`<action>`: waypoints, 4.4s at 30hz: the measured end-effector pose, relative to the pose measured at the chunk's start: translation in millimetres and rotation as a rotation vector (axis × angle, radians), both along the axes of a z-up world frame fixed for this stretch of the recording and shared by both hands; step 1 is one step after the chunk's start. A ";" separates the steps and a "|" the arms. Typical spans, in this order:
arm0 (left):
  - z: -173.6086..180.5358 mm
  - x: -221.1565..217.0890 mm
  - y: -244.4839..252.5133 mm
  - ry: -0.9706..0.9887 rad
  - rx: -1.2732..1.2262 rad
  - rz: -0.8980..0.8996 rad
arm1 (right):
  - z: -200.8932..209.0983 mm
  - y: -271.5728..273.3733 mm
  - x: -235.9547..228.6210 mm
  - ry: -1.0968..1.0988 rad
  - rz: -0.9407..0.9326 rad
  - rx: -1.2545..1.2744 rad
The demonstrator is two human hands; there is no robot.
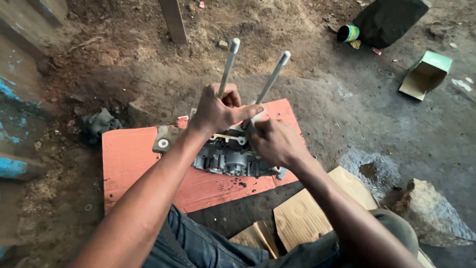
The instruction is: The person assembles engine components by inserting small pins and bolts into a metal casing and cleaning the surfaces.
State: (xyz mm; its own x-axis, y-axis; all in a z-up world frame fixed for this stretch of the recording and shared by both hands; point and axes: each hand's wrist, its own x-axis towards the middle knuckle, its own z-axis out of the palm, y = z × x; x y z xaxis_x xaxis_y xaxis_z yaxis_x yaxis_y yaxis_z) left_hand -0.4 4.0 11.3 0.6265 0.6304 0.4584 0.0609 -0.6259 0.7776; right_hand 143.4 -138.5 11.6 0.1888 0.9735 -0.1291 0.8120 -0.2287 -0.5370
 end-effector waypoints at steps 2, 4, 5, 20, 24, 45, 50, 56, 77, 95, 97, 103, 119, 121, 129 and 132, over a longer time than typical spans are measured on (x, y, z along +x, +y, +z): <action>3.1 2.3 2.1 -0.015 0.070 0.015 | 5.2 -13.4 5.7 -0.037 0.055 -0.085; 5.1 2.9 1.8 -0.001 0.040 0.035 | 15.9 -22.9 10.9 -0.006 0.226 -0.101; 5.6 3.4 1.5 0.019 -0.024 0.048 | 23.2 -26.4 16.9 0.008 0.311 -0.110; 3.0 3.8 -1.3 -0.050 -0.014 0.006 | -9.0 -2.7 14.4 0.022 0.014 0.170; 2.3 4.3 -4.6 -0.044 -0.034 0.033 | -17.9 34.0 25.7 0.070 -0.148 0.293; 0.9 -1.7 -3.9 -0.053 0.063 0.003 | -11.9 23.2 8.7 0.106 -0.135 0.226; 0.1 0.3 -5.5 -0.038 0.081 0.024 | -1.6 -11.0 -0.9 0.032 0.001 0.205; 6.0 2.0 -9.1 -0.007 -0.009 0.056 | -2.8 33.6 28.7 0.241 -0.225 0.027; -2.8 0.1 -6.0 -0.013 0.050 0.025 | -123.8 -41.0 113.8 -0.594 -0.256 -0.040; -6.1 6.2 -1.1 0.015 0.041 0.053 | -188.4 -39.7 91.0 0.264 -0.797 -0.459; -8.2 3.1 -7.0 0.015 0.046 0.059 | -187.5 -47.9 83.8 0.120 -0.702 -0.358; -8.1 3.3 -5.6 0.015 0.021 0.030 | -211.9 -45.9 80.8 0.049 -0.686 -0.334; -4.8 8.9 4.4 0.035 0.080 0.060 | -177.0 -51.4 166.6 -0.260 -0.674 -0.043; -6.4 10.2 2.1 0.027 0.105 0.067 | -199.6 -54.1 141.6 -0.224 -0.546 -0.102; -3.1 11.8 3.9 0.018 -0.001 0.051 | -234.5 -51.1 119.5 -0.170 -0.369 -0.095; -4.0 9.1 1.7 0.015 0.079 0.074 | -231.2 -53.4 116.3 -0.034 -0.359 -0.014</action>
State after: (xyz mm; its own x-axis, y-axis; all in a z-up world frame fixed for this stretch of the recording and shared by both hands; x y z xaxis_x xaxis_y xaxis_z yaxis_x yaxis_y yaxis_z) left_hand 8.8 5.7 7.3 0.5867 0.6376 0.4992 0.1211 -0.6786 0.7244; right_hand 259.7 -192.0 -219.6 0.5230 0.8424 -0.1300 0.6956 -0.5099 -0.5062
